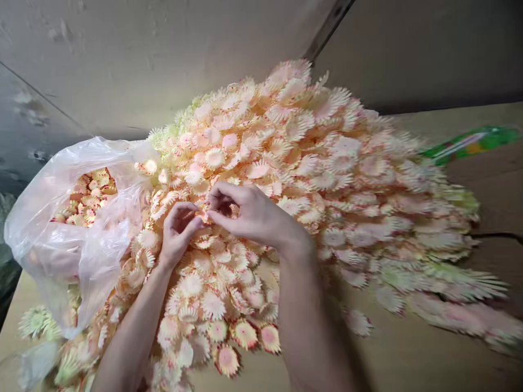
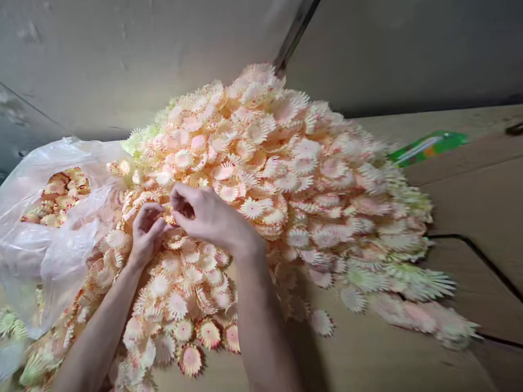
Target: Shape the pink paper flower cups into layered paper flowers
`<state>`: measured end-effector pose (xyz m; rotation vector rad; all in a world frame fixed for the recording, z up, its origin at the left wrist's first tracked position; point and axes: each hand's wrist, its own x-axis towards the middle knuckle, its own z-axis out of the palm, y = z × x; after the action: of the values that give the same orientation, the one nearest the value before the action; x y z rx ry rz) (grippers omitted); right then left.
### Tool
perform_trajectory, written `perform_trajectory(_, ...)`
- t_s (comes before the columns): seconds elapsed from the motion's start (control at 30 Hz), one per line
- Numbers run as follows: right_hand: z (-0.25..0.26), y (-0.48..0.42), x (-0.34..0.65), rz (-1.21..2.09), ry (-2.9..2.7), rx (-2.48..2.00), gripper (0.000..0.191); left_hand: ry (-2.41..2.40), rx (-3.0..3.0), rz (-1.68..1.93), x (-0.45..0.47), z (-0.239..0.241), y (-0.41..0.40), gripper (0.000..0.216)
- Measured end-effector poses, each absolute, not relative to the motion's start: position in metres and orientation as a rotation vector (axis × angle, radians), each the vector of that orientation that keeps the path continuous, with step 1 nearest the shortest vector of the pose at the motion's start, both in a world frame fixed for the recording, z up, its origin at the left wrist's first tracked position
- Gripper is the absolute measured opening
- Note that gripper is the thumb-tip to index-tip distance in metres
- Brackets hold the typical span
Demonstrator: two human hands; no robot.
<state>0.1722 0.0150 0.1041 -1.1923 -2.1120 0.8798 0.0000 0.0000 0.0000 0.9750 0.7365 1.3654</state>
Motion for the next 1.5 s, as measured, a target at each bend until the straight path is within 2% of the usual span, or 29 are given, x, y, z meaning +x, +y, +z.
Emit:
perform_trajectory(0.23, 0.105, 0.017, 0.168, 0.905, -2.129, -1.225, 0.005, 0.900, 1.060, 1.453, 0.001, 0.001, 0.007, 0.026)
perform_trajectory(0.4, 0.101, 0.018, 0.161, 0.885, -2.126, -1.339, 0.019, 0.900, 1.101, 1.479, 0.001, 0.002, 0.006, 0.034)
perform_trajectory(0.57, 0.097, 0.020, 0.160, 0.819, -2.105, -1.337, 0.007, 0.925, 1.135, 1.475, 0.004, 0.007, 0.003, 0.028)
perform_trajectory(0.7, 0.098, 0.020, 0.163, 0.821, -2.114, -1.291, 0.008, 0.942, 1.145, 1.471, 0.005, 0.008, 0.004, 0.024)
perform_trajectory(0.97, 0.104, 0.016, 0.150, 0.770, -2.222, -1.254, 0.010, 1.003, 1.061, 1.513, 0.003, 0.003, 0.005, 0.032)
perform_trajectory(1.27, 0.111, 0.010, 0.147, 0.676, -2.345, -1.209, 0.015, 0.991, 0.960, 1.462, 0.003, -0.003, 0.004, 0.022)
perform_trajectory(1.5, 0.108, 0.012, 0.158, 0.795, -2.185, -1.133, 0.007, 0.902, 0.839, 1.378, -0.002, -0.002, 0.006, 0.033)
